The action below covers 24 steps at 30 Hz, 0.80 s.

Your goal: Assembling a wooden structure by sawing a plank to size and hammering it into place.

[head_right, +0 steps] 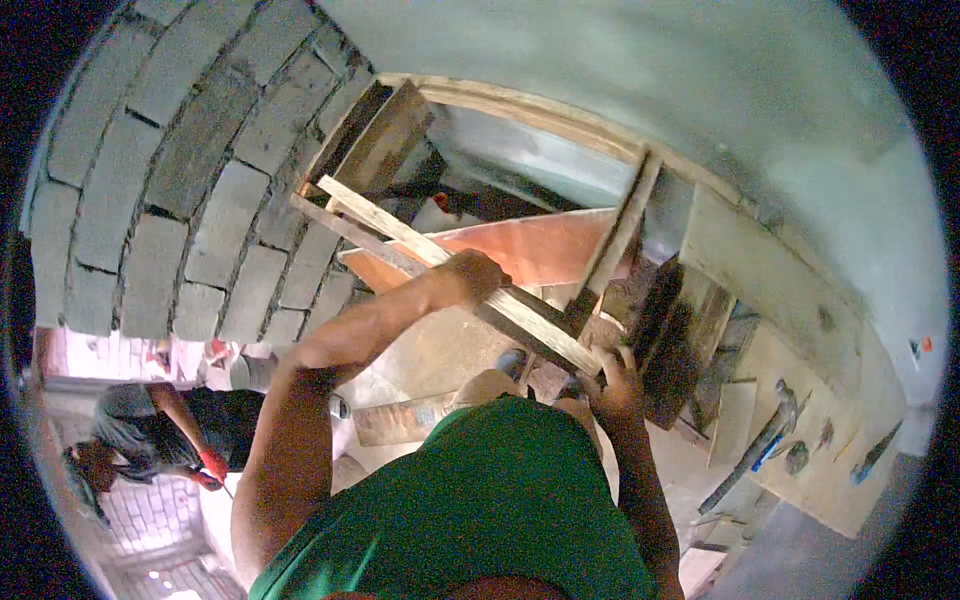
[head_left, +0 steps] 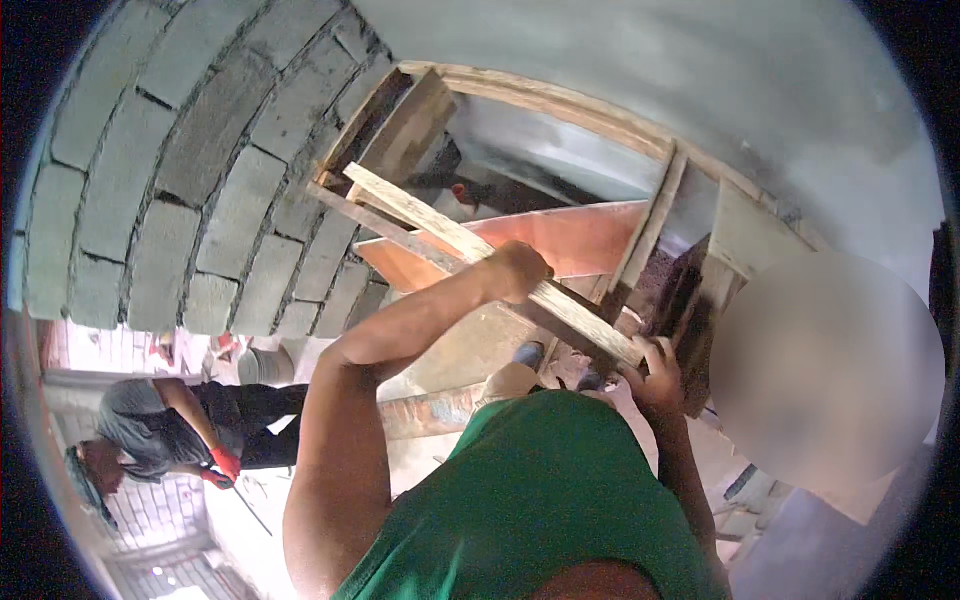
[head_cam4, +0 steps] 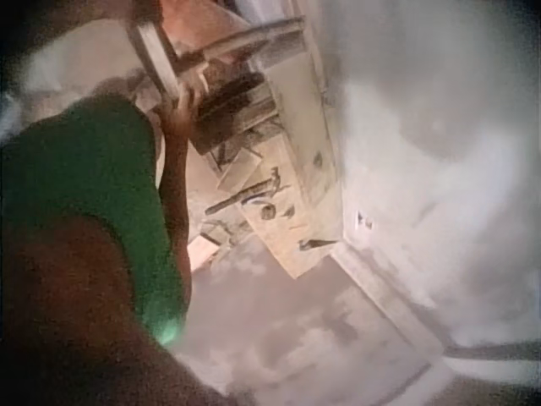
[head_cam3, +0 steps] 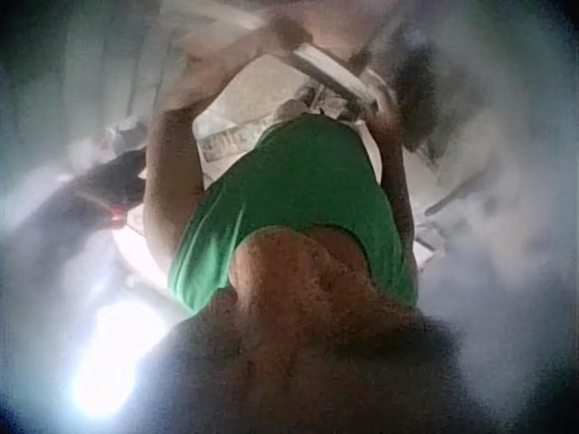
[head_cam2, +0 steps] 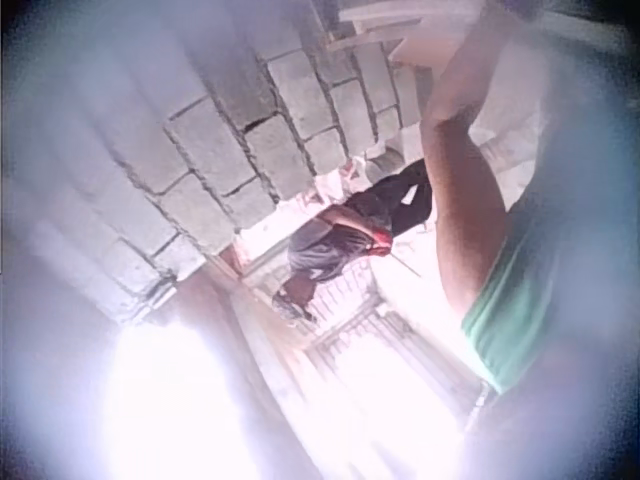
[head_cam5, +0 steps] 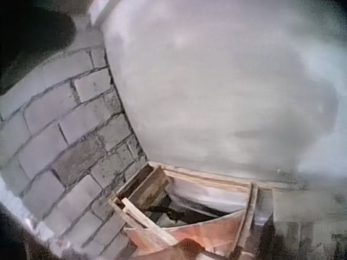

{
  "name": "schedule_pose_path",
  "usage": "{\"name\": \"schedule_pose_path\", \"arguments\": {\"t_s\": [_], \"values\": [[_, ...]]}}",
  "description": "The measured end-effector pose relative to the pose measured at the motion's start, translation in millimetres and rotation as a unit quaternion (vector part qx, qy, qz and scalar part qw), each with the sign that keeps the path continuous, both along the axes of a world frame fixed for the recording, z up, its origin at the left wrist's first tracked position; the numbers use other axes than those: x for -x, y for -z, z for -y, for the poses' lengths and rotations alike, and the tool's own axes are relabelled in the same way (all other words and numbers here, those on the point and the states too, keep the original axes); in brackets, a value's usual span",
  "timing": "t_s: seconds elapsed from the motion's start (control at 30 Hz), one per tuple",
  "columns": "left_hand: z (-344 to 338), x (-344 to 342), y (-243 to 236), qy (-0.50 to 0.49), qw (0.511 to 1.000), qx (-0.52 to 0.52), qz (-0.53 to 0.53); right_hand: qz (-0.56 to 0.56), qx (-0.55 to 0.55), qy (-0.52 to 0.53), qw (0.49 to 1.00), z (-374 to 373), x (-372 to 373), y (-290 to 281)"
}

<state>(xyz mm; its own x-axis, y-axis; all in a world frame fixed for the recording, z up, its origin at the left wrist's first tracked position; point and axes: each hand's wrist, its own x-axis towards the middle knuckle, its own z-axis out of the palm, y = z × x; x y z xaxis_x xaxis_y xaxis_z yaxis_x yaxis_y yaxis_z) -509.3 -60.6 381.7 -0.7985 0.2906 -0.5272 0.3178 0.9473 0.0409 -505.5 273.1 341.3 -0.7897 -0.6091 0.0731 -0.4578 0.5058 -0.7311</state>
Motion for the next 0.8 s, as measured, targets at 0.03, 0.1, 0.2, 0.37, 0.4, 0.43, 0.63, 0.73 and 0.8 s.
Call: {"name": "schedule_pose_path", "arguments": {"t_s": [0.03, 0.1, 0.2, 0.37, 0.4, 0.43, 0.63, 0.73, 0.8], "values": [[5.2, -6.9, 13.8, -0.009, 1.000, 0.019, -0.007, -0.021, -0.015, -0.009, 1.000, 4.5, -2.8, 4.5], [11.7, -12.7, 25.2, -0.013, 0.999, 0.029, -0.013, -0.041, -0.040, -0.013, 0.998, 11.5, -9.8, 23.4], [27.0, -18.8, 22.0, -0.023, 0.999, 0.018, -0.019, -0.069, -0.025, -0.012, 0.997, 35.7, -18.3, 58.4], [67.7, -26.9, 68.0, -0.017, 0.994, 0.087, -0.066, -0.042, -0.013, 0.004, 0.999, 77.2, -26.9, 68.0], [73.2, -27.3, 74.2, -0.014, 0.994, 0.086, -0.065, -0.083, -0.004, 0.001, 0.996, 82.8, -24.9, 76.4], [77.0, -27.6, 80.6, -0.015, 0.994, 0.085, -0.075, -0.125, 0.004, -0.001, 0.992, 86.0, -23.1, 84.0], [95.4, -22.9, 106.9, -0.058, 0.993, 0.026, -0.099, -0.167, -0.048, 0.054, 0.983, 92.6, -17.7, 117.0], [82.2, -18.2, 65.1, -0.103, 0.991, 0.051, -0.064, -0.123, -0.021, 0.061, 0.990, 104.4, -4.9, 81.4], [98.9, -25.2, 73.8, -0.071, 0.990, 0.037, -0.116, -0.119, -0.026, 0.079, 0.989, 104.3, -13.9, 74.2]]}}
